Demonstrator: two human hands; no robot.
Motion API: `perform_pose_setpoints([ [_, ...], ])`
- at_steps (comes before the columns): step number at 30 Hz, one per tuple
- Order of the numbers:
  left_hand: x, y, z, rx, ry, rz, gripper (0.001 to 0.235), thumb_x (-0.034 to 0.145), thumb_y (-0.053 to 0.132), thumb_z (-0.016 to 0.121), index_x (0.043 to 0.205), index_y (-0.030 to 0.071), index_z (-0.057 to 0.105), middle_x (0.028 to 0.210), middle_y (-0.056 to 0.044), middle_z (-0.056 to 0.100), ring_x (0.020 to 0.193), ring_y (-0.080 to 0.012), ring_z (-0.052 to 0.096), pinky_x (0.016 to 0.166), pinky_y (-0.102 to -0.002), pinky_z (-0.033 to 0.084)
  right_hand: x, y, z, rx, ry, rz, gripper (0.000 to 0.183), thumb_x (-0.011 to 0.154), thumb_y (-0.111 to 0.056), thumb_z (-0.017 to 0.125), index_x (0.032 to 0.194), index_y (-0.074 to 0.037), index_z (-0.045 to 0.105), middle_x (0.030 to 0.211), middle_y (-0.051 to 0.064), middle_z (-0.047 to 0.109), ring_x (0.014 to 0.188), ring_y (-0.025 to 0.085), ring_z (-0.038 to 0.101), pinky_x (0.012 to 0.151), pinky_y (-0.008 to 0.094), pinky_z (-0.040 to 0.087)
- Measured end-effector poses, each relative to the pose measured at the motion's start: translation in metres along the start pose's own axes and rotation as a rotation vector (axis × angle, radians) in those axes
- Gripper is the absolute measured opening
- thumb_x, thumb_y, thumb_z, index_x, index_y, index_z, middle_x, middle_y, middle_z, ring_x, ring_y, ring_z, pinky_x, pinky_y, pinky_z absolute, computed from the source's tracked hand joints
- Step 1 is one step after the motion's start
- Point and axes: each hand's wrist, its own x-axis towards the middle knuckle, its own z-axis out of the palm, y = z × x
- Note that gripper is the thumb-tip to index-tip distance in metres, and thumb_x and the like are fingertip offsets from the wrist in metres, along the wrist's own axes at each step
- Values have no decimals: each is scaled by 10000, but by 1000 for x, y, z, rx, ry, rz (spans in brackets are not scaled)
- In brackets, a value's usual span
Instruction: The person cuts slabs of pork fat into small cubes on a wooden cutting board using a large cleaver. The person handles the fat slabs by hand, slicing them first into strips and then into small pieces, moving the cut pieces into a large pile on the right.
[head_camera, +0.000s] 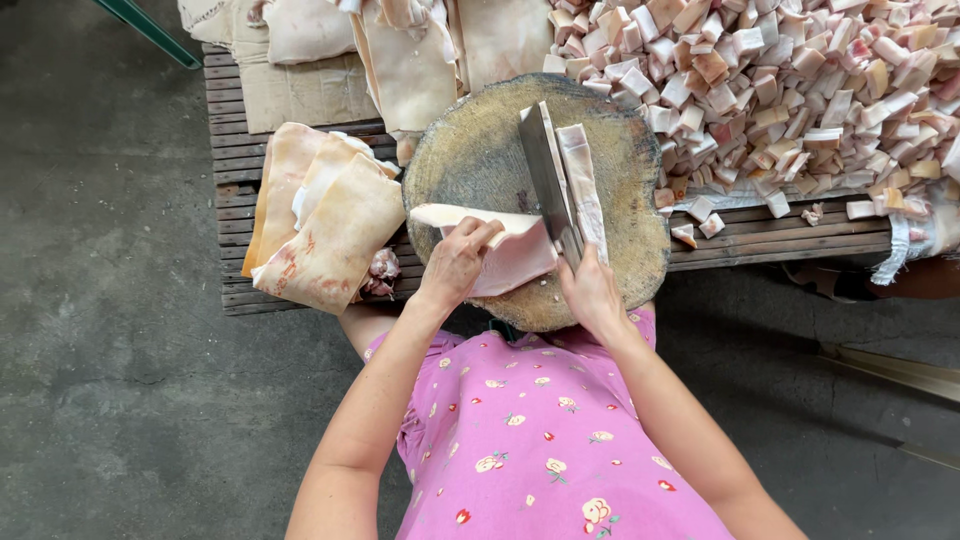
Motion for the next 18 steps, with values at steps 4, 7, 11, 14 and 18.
perform_pose_setpoints([
  [4,10,-8,-5,-21,115,-13,337,961,27,580,1279,115,645,1111,-165,667,978,-335,706,861,-432,593,28,-25,-18,130,-107,169,490,970,-331,590,1271,36,468,861,330,702,778,529,715,684,591,563],
  [7,56,-25,8,1,115,-106,314,1018,25,541,1303,106,646,1095,-173,676,978,-317,710,873,-427,586,16,-21,-38,113,-140,178,493,1007,-418,579,1219,24,523,803,285,712,731,440,738,649,549,570],
  [11,134,-49,35,83,118,-87,324,1021,56,555,1324,111,656,1161,-175,695,1070,-327,712,944,-428,580,-16,8,-53,-35,9,-22,459,992,-393,636,1164,31,597,769,280,689,736,430,695,617,521,551],
  [14,165,-60,46,-136,52,-296,454,984,75,541,1432,149,541,1351,-163,552,1195,-338,650,959,-432,597,-25,12,-52,58,-33,107,452,994,-391,603,1139,37,587,690,228,690,639,355,730,585,485,563],
  [18,175,-91,25,-213,121,-435,640,949,27,553,1552,140,368,1490,-214,391,1300,-370,539,1030,-431,521,-15,-8,-55,50,-62,114,448,980,-365,595,1228,7,567,580,227,657,537,364,690,557,506,526],
])
